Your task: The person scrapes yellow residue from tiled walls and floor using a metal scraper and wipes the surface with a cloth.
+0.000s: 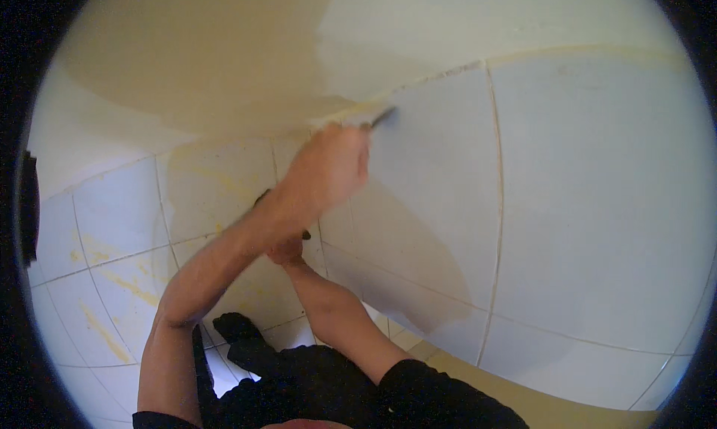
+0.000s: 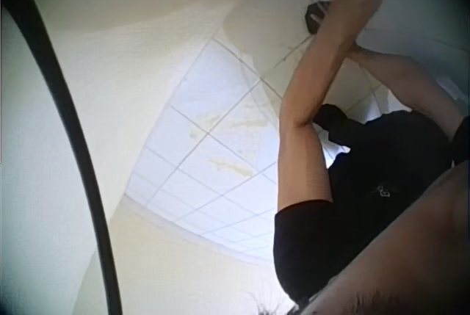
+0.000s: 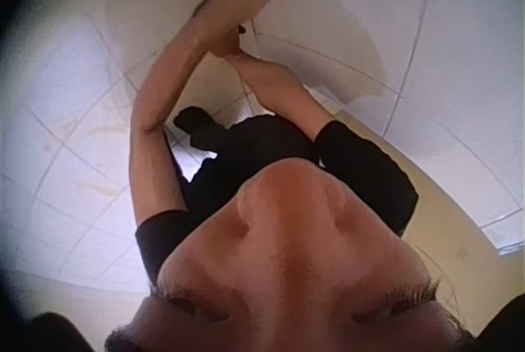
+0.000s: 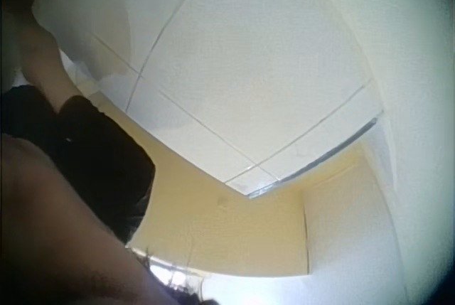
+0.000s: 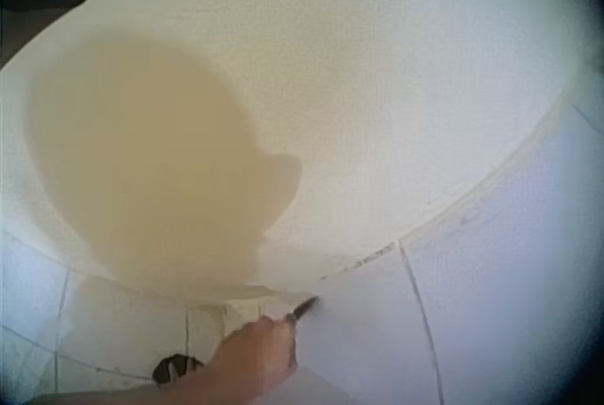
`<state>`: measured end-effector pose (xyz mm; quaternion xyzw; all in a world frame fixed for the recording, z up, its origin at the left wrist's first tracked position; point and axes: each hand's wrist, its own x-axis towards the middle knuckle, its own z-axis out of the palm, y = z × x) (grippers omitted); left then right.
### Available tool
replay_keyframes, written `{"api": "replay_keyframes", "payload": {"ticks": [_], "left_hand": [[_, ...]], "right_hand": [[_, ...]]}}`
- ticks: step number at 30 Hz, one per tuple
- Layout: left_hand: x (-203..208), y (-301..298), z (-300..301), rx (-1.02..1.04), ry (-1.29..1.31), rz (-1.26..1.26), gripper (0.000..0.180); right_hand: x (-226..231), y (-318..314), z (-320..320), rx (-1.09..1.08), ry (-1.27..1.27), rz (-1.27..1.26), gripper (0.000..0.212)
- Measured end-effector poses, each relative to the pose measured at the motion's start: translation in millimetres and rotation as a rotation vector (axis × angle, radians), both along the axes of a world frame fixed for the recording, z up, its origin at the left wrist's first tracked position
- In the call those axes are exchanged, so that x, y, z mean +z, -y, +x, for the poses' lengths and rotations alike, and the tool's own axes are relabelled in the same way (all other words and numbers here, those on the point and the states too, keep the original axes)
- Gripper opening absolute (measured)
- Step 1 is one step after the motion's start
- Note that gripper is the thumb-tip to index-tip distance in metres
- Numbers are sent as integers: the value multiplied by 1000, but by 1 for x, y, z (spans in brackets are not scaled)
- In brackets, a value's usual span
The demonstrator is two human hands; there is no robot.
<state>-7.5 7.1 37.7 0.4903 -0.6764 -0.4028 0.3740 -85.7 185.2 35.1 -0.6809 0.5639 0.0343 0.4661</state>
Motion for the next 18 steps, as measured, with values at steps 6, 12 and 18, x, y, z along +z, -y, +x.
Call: {"api": "replay_keyframes", "payload": {"ticks": [6,12,18], "left_hand": [[-2,16,12,-10,57,16,22],[-19,11,7,42,57,-26,22],[-27,18,5,36,-19,-55,14]], "right_hand": [[-265,21,-6,-39,-118,-676,53],[-267,18,-9,53,-217,-749,59],[-259,20,-10,35,-242,-741,57]]}}
